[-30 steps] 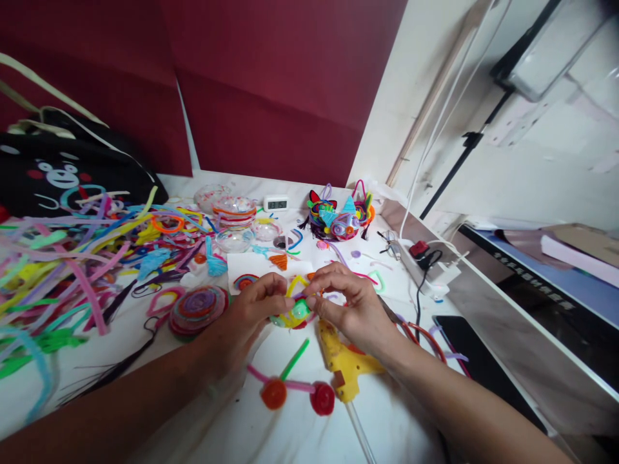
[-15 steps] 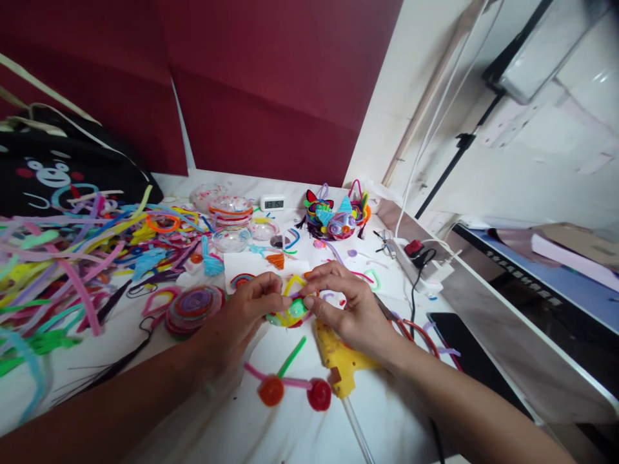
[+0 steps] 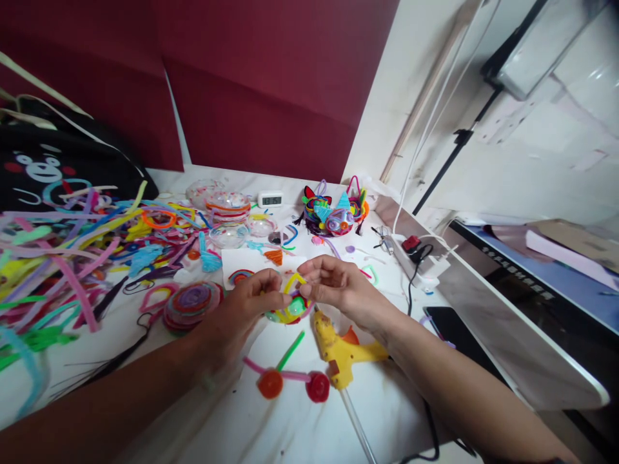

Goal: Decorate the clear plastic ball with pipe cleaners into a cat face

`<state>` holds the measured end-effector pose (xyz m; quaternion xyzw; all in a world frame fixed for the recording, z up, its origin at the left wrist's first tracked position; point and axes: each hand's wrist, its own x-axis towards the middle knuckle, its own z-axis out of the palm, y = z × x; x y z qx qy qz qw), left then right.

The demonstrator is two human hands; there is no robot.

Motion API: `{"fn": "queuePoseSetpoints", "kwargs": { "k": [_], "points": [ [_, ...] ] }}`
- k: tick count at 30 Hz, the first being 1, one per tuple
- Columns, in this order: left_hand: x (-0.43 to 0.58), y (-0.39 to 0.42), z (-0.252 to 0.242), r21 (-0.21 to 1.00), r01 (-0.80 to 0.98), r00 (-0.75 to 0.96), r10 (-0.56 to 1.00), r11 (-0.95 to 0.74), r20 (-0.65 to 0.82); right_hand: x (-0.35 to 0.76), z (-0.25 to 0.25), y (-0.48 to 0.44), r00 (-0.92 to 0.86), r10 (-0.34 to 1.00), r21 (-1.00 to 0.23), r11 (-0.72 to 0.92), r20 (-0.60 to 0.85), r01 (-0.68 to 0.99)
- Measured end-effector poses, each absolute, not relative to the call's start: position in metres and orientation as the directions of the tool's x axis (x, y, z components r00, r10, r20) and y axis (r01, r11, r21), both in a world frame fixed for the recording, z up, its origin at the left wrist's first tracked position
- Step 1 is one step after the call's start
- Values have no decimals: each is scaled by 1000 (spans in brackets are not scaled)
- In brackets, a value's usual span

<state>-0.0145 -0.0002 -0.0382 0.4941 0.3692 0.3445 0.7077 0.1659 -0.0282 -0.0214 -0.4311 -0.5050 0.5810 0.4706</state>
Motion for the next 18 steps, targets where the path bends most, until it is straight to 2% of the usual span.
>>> {"fn": "queuePoseSetpoints", "kwargs": {
  "k": [7, 18],
  "points": [
    [-13, -2, -35, 972, -70, 456, 874, 226, -171, 164, -23, -25, -198, 972, -970, -163, -126, -182],
    [-15, -2, -36, 974, -45, 444, 878, 221, -179, 160, -23, -26, -177, 976, -947, -174, -129, -268]
  ]
}}
